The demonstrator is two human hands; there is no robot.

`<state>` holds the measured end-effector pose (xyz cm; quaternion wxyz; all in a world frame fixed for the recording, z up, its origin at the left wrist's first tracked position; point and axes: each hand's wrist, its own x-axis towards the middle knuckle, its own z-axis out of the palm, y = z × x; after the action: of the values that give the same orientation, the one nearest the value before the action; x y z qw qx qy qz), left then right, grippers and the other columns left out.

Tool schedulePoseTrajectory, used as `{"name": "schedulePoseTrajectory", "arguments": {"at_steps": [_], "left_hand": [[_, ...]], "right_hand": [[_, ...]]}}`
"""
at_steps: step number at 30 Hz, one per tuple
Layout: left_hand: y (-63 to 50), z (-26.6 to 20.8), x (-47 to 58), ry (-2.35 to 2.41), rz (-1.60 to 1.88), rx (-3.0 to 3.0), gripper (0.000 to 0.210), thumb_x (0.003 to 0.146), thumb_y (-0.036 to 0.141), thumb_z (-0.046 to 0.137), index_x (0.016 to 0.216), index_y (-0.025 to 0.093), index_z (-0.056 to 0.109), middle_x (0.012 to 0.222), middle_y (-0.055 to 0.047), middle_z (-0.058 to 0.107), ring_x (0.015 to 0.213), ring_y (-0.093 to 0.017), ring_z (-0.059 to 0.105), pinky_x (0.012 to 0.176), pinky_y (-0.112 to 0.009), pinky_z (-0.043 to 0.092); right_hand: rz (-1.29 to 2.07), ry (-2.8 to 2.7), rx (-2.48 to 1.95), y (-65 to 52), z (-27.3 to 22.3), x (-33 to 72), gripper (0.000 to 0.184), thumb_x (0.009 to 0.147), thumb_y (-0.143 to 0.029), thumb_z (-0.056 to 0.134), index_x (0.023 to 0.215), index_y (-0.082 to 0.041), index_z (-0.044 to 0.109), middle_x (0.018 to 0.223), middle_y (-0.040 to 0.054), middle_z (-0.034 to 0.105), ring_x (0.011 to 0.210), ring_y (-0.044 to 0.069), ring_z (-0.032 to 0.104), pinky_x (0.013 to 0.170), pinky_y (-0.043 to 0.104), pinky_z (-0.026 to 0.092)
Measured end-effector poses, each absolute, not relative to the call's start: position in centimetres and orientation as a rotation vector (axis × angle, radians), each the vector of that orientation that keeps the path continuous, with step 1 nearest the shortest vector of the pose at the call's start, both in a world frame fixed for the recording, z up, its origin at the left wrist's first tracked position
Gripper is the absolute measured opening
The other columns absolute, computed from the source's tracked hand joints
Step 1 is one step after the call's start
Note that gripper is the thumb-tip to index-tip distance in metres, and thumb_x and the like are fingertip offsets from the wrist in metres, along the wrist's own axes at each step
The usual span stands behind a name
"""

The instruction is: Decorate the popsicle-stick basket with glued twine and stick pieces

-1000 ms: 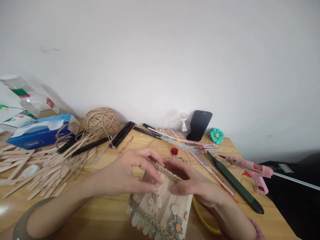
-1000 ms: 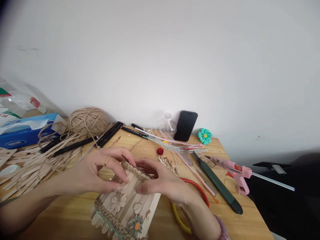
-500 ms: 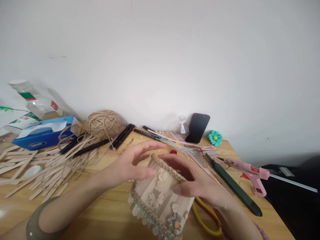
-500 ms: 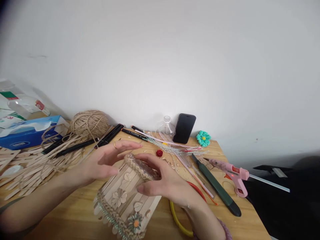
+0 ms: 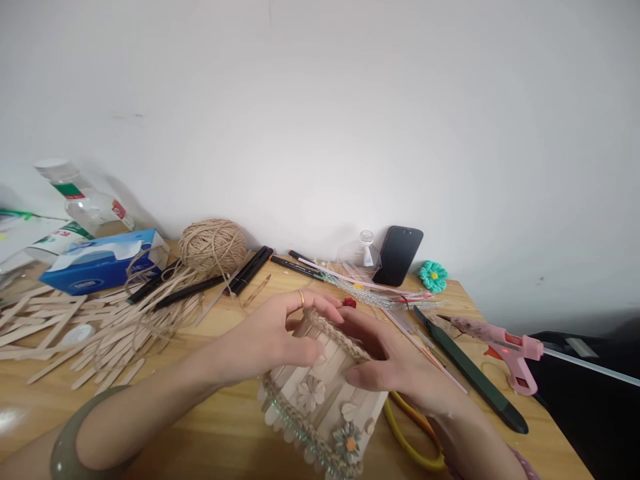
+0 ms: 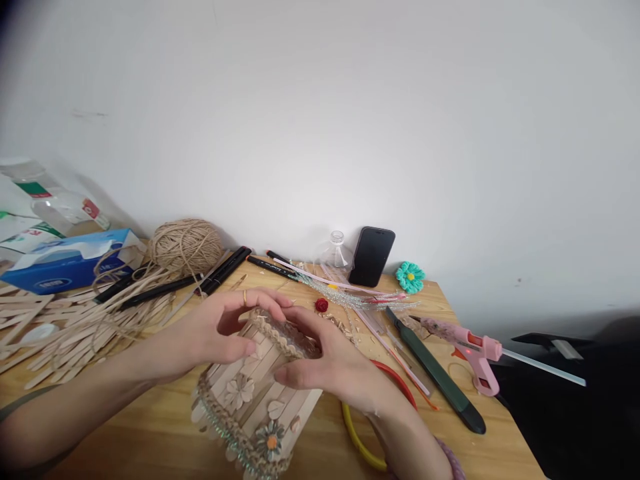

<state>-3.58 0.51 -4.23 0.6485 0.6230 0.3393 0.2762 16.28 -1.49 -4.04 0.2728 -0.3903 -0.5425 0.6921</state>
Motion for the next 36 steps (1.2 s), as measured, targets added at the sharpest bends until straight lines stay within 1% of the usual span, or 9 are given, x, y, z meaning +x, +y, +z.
{"name": "schedulePoseTrajectory", "arguments": {"at_steps": [4,9,15,18,21,25,29,33,36], "left_hand": [[0.4,-4.0,-3.4,0.791,0.620,1.415,0.031,0.064,0.010,0.061,0.093,0.020,0.062,0.123,-0.005,0.056,0.109,-0.026,0.054,0.086,-0.037,0.043],[0.4,-4.1,-3.1,0.801,0.630,1.370,0.034,0.063,0.007,0.059,0.095,0.019,0.061,0.106,-0.004,0.062,0.111,-0.026,0.053,0.087,-0.037,0.042],[0.8,-5.7,-3.6,0.662,0.891,1.036,0.048,0.074,0.048,0.062,0.113,0.022,0.055,0.125,-0.009,0.055,0.122,-0.028,0.045,0.097,-0.040,0.039],[0.4,-7.0,-3.8,0.872,1.141,0.824,0.043,0.079,0.057,0.052,0.100,0.020,0.059,0.119,-0.008,0.059,0.125,-0.029,0.042,0.100,-0.041,0.037],[-0.6,-8.1,-3.4,0.913,1.331,0.770,0.037,0.078,0.057,0.055,0.088,0.022,0.059,0.102,-0.004,0.066,0.119,-0.027,0.048,0.098,-0.040,0.039],[-1.5,-8.1,-2.5,0.612,1.038,0.949,0.054,0.053,0.049,0.081,0.096,0.018,0.066,0.096,-0.010,0.071,0.107,-0.033,0.059,0.091,-0.045,0.046],[-1.1,-7.0,-2.1,0.575,1.014,0.950,0.047,0.065,0.038,0.077,0.106,0.017,0.066,0.099,-0.010,0.073,0.101,-0.031,0.064,0.088,-0.044,0.050],[-0.8,-6.8,-2.6,0.605,1.019,1.031,0.045,0.066,0.032,0.078,0.107,0.019,0.068,0.103,-0.007,0.073,0.101,-0.030,0.065,0.088,-0.041,0.052],[-0.9,-6.6,-2.8,0.622,1.003,1.075,0.046,0.063,0.032,0.080,0.106,0.021,0.069,0.102,-0.005,0.074,0.097,-0.030,0.067,0.086,-0.040,0.054]], "right_hand": [[1.879,-1.467,-1.030,-1.5,-3.9,16.1,0.057,0.057,-0.014,0.065,0.112,-0.022,0.058,0.130,0.0045,0.056,0.120,0.028,0.048,0.103,0.044,0.032],[1.877,-1.457,-1.017,-1.3,-4.2,16.3,0.059,0.058,-0.014,0.066,0.115,-0.022,0.056,0.133,0.0058,0.054,0.123,0.027,0.046,0.106,0.044,0.028],[1.772,-1.415,-0.934,-1.6,-4.6,16.6,0.057,0.064,-0.019,0.068,0.119,-0.025,0.052,0.133,0.0037,0.053,0.126,0.026,0.044,0.105,0.042,0.031],[1.587,-1.342,-0.913,-1.7,-5.1,16.2,0.060,0.067,-0.027,0.069,0.122,-0.026,0.047,0.135,0.0046,0.051,0.126,0.028,0.044,0.103,0.042,0.034],[1.386,-1.284,-0.911,-1.8,-5.8,15.3,0.063,0.071,-0.037,0.069,0.126,-0.028,0.039,0.138,0.0047,0.048,0.128,0.028,0.041,0.103,0.041,0.036],[1.319,-1.338,-0.953,-2.0,-6.7,14.7,0.067,0.076,-0.045,0.067,0.131,-0.030,0.033,0.145,0.0049,0.038,0.134,0.024,0.033,0.108,0.039,0.030],[1.062,-1.561,-1.031,-2.3,-6.6,15.7,0.074,0.075,-0.063,0.060,0.135,-0.029,0.035,0.149,0.0073,0.028,0.138,0.029,0.021,0.110,0.045,0.024],[0.373,-1.688,-1.080,-2.7,-4.7,16.6,0.029,0.085,-0.032,0.062,0.113,-0.032,0.055,0.115,0.0062,0.051,0.113,0.025,0.047,0.095,0.040,0.039],[-0.002,-1.877,-1.047,-2.9,-3.1,16.2,0.022,0.081,-0.010,0.063,0.093,-0.028,0.061,0.083,0.0030,0.053,0.079,0.020,0.054,0.068,0.034,0.046]]}}
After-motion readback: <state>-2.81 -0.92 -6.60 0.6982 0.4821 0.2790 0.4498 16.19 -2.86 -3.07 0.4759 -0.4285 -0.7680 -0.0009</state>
